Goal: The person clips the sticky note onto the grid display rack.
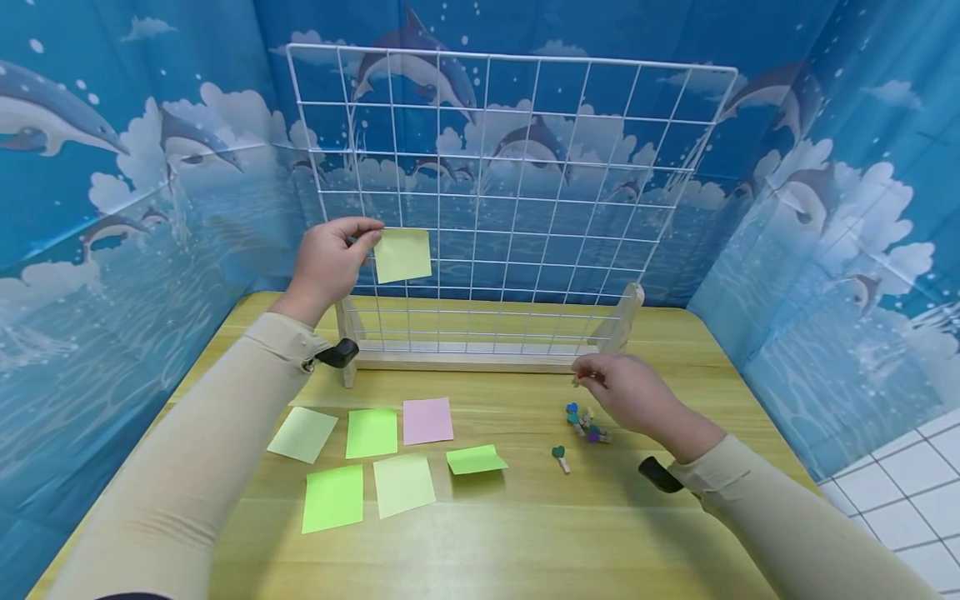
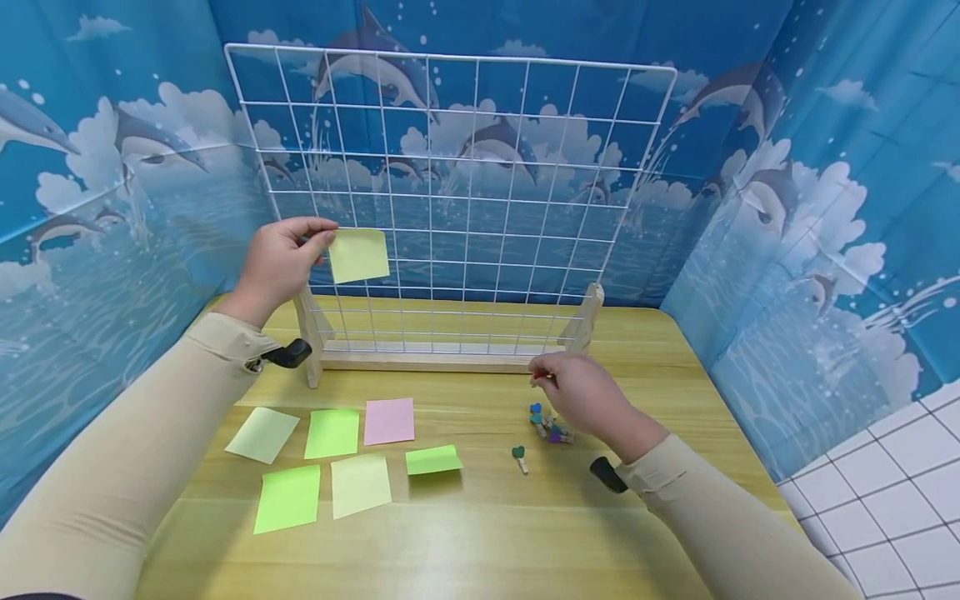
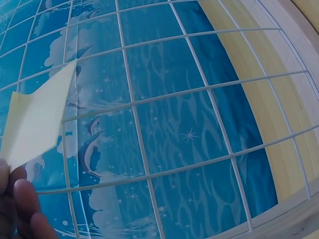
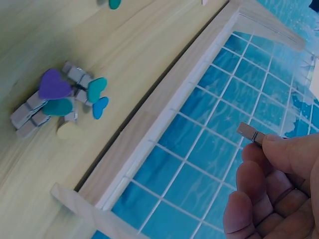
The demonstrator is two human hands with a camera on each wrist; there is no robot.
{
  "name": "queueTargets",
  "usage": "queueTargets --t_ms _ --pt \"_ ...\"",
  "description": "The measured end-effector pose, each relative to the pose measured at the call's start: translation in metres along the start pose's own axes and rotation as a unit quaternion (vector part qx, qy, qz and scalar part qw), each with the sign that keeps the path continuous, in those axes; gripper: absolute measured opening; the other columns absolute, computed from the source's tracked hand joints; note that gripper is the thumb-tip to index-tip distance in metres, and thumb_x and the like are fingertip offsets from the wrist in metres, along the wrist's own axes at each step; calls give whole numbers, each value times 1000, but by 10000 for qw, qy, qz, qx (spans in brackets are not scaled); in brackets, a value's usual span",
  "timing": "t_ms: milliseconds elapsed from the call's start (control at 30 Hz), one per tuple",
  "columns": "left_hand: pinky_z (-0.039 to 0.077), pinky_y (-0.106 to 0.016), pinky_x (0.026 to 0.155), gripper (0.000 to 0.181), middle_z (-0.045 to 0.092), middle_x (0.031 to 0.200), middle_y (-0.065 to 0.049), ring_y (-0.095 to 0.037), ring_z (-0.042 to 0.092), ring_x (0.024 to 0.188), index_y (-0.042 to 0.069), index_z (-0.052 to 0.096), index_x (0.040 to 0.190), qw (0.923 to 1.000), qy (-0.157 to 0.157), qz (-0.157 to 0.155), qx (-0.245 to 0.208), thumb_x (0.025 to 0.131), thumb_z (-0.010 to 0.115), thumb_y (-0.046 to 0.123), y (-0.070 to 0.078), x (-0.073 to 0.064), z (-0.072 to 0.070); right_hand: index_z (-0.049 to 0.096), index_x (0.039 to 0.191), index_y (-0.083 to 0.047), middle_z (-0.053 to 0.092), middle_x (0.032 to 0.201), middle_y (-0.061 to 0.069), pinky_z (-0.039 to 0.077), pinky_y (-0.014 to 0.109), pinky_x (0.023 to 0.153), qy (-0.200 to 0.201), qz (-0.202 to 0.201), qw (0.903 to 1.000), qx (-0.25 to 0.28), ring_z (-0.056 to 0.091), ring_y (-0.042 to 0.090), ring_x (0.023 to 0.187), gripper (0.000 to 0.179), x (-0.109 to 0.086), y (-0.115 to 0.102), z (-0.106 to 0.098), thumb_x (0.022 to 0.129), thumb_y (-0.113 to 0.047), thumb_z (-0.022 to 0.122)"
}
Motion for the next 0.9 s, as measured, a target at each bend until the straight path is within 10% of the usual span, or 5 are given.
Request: queueTargets --t_ms 400,900 --pt "37 -34 45 41 70 82 -6 -25 48 52 29 61 150 9960 -277 -108 840 112 51 39 7 6 -3 76 106 -12 79 101 4 58 35 71 153 -282 9994 108 70 10 82 10 0 -21 -4 102 -6 68" --pt "40 -34 48 41 77 112 -6 -25 68 79 30 61 149 9934 -572 -568 816 112 49 42 10 10 -7 76 108 -11 78 101 1 59 34 73 111 -428 9990 68 72 12 88 12 -4 -32 -4 101 -5 68"
Point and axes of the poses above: each hand's wrist, its own x-axis towards the middle knuckle, its own z-axis out of the palm, y = z × x, the point moved 2 cm from there along x, towards the middle knuckle
